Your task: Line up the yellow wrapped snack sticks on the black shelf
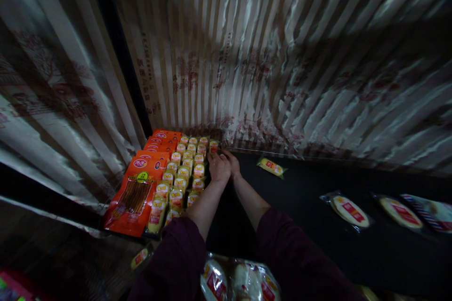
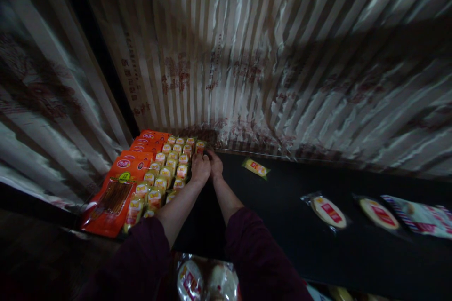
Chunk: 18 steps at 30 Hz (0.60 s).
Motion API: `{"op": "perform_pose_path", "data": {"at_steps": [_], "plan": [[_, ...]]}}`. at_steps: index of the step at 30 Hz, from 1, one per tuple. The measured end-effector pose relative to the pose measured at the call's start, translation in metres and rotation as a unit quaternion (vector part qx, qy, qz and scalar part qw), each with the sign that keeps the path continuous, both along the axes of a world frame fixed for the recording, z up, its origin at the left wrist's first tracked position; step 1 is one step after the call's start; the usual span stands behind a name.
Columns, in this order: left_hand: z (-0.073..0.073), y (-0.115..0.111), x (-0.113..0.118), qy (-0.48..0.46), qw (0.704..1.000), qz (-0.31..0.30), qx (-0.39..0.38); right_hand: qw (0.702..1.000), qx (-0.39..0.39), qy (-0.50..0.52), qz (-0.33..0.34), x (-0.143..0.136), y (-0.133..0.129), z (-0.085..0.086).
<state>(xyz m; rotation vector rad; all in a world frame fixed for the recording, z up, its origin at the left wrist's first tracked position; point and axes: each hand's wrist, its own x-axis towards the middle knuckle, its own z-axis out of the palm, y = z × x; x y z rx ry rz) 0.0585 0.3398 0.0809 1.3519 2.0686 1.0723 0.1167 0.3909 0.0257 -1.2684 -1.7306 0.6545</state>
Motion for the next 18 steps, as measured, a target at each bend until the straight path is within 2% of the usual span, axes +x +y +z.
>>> {"op": "perform_pose_path", "data": {"at_steps": [4, 10, 14, 18], "plan": [[0.010, -0.009, 0.006, -0.062, 0.997, 0.042, -0.035, 0.999, -0.028, 0.008, -0.025, 0.008, -0.008, 0.003], [0.014, -0.029, 0.024, -0.068, 0.997, 0.027, -0.035, 0.997, -0.069, 0.013, -0.035, 0.022, -0.032, 0.005], [0.024, -0.060, 0.031, -0.062, 0.997, -0.024, -0.042, 0.995, -0.085, 0.013, -0.043, 0.034, -0.061, 0.014], [0.035, -0.102, 0.034, -0.075, 0.994, -0.074, -0.030, 0.995, -0.085, 0.031, -0.039, 0.049, -0.102, 0.029]]}}
